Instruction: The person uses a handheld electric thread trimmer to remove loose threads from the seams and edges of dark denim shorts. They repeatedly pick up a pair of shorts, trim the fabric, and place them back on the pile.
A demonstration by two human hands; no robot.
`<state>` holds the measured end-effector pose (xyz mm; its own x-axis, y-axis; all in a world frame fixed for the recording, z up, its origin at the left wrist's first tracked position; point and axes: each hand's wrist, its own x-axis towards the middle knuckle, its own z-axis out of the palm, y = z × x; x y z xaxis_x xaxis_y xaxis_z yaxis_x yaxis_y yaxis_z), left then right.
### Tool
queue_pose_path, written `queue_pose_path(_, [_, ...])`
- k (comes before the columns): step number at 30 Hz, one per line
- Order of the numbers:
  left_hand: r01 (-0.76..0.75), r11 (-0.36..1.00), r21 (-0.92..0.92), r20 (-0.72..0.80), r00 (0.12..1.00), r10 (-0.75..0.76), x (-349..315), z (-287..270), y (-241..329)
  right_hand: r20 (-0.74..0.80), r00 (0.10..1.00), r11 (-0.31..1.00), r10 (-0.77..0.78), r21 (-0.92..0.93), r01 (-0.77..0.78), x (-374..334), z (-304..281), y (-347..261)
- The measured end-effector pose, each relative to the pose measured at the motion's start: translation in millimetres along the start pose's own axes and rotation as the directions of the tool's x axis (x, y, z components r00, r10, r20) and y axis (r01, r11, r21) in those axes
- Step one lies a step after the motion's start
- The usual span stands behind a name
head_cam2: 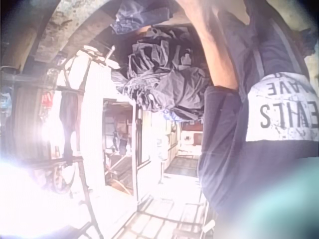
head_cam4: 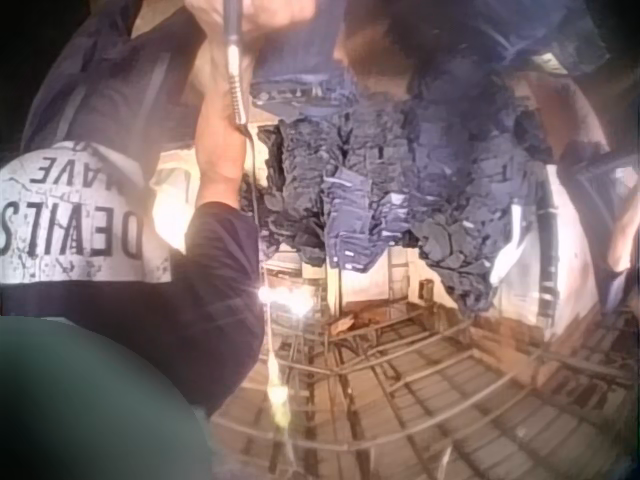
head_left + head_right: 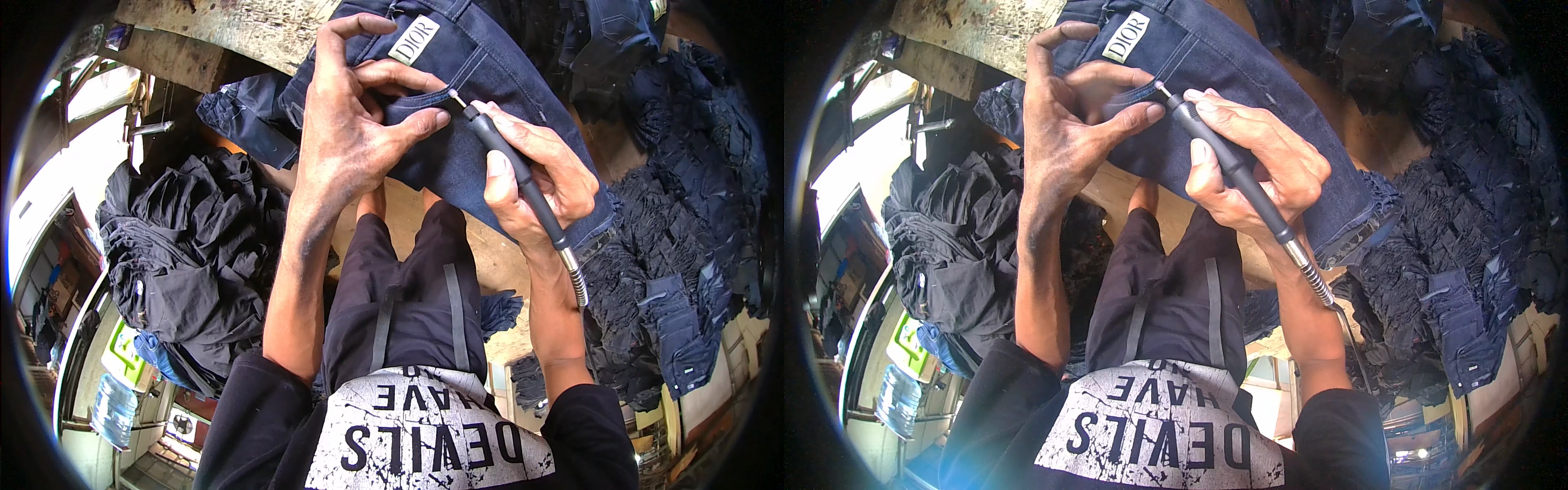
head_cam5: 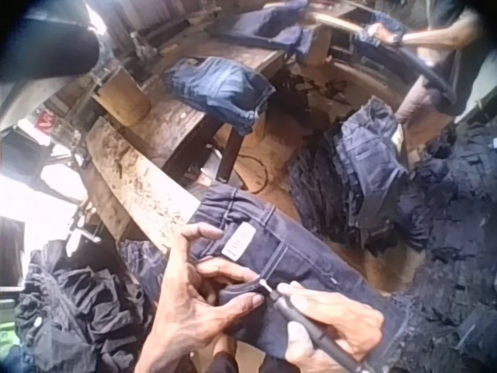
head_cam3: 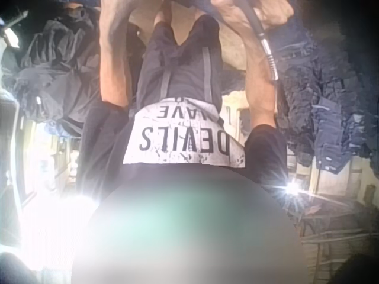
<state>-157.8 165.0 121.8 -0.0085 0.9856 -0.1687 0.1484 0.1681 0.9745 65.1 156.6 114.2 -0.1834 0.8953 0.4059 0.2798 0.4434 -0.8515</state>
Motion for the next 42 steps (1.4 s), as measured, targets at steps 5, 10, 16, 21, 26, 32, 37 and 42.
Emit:
queue_pose_path(5, [0.016,1.0,-0.008,0.009,1.0,-0.016,1.2,-0.3,0.5,0.066,0.997,1.0,0.028,-0.009,-0.028,-1.5,-6.2,-3.4])
queue_pose_path(10, [0.046,0.996,-0.075,0.018,0.999,-0.045,-0.4,2.0,4.3,-0.012,0.999,0.999,0.047,0.0,-0.047,-1.6,-1.8,-0.5])
queue_pose_path(16, [0.074,0.986,-0.152,0.043,0.997,-0.068,0.6,2.5,10.5,-0.026,0.991,0.99,0.13,0.056,-0.129,-0.2,-5.0,-1.4])
queue_pose_path(21, [0.082,0.994,-0.068,0.107,0.991,-0.074,0.6,-0.9,14.4,0.097,0.994,0.999,0.046,0.021,-0.049,7.2,-14.8,5.5])
queue_pose_path(26, [0.056,0.996,-0.076,0.101,0.994,-0.048,1.2,-0.6,12.2,0.099,0.994,0.998,0.041,0.033,-0.044,8.8,-13.9,5.0])
queue_pose_path(32, [0.048,0.998,-0.043,0.115,0.992,-0.043,1.3,-2.5,11.8,0.065,0.995,0.996,0.077,0.028,-0.079,9.6,-13.2,4.0])
queue_pose_path(37, [0.081,0.992,-0.101,0.122,0.99,-0.069,2.0,-3.1,9.3,0.08,0.994,0.997,0.075,0.007,-0.076,8.0,-15.5,5.0])
queue_pose_path(42, [0.06,0.996,-0.067,0.142,0.989,-0.05,2.1,-4.2,9.9,-0.037,0.993,0.993,0.114,0.006,-0.114,7.6,-8.1,8.7])
